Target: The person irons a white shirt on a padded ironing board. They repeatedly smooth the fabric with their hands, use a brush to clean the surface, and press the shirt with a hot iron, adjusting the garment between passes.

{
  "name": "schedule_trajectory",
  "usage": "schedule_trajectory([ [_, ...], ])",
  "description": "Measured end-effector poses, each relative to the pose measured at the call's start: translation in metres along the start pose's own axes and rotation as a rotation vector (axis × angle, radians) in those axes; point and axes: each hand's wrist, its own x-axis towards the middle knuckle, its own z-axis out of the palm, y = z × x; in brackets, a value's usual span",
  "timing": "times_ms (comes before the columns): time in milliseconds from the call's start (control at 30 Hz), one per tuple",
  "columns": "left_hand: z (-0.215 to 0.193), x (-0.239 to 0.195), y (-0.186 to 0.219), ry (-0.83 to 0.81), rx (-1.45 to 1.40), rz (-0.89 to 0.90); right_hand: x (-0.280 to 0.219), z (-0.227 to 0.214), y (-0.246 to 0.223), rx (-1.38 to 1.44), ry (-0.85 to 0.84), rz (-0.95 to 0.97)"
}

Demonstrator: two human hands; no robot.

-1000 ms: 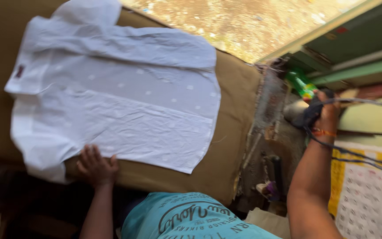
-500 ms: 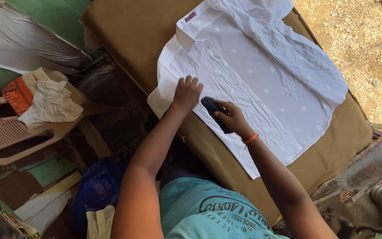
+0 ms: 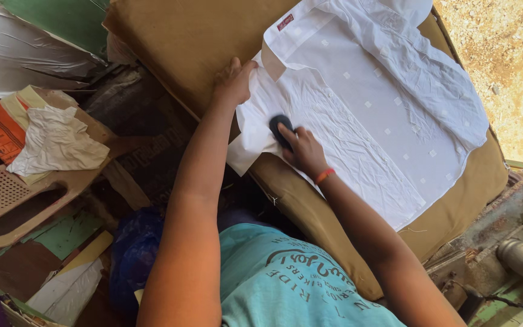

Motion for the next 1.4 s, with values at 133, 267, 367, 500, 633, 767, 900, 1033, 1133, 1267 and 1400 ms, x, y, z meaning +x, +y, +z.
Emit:
schedule_trajectory([
  [133,-0.003,-0.001,0.001,0.003,-0.024,0.030,-0.101,-0.009,-0.005,-0.034,-0.181,-0.008],
  [267,0.005,0.001,-0.005,0.021,-0.008,0.080,-0.098,-0.033,0.000,0.052,-0.341,0.115],
  [367,0.017,0.005,0.003,0.186,0.344,0.198,-0.047,-0.063,0.000,0.288,-0.081,0.141],
  [500,0.027,0.014,0.027,0.111,0.305,0.314,0.051,-0.068,-0.017,0.319,0.287,0.132],
  [633,0.017,0.032,0.045,-0.102,0.226,0.214,0.114,-0.043,-0.020,0.074,0.217,0.289],
  [767,0.011,0.033,0.052,-0.138,0.273,0.140,0.095,-0.017,0.014,-0.045,0.230,0.376],
  [900,0.001,0.029,0.059,-0.247,0.337,0.127,-0.029,-0.006,0.081,0.040,0.384,0.407],
  [1033,-0.004,0.025,0.065,-0.263,0.389,0.137,-0.206,-0.007,0.145,-0.103,0.350,0.933],
  [1133,-0.004,0.028,0.067,-0.307,0.412,0.108,-0.306,-0.027,0.176,-0.270,0.259,1.250],
  [1267,0.025,0.045,0.055,-0.275,0.398,0.092,-0.337,-0.047,0.188,-0.174,0.332,1.168],
  [1400,0.103,0.019,0.055,0.128,0.470,0.417,-0.283,-0.081,0.160,0.077,0.501,0.980],
])
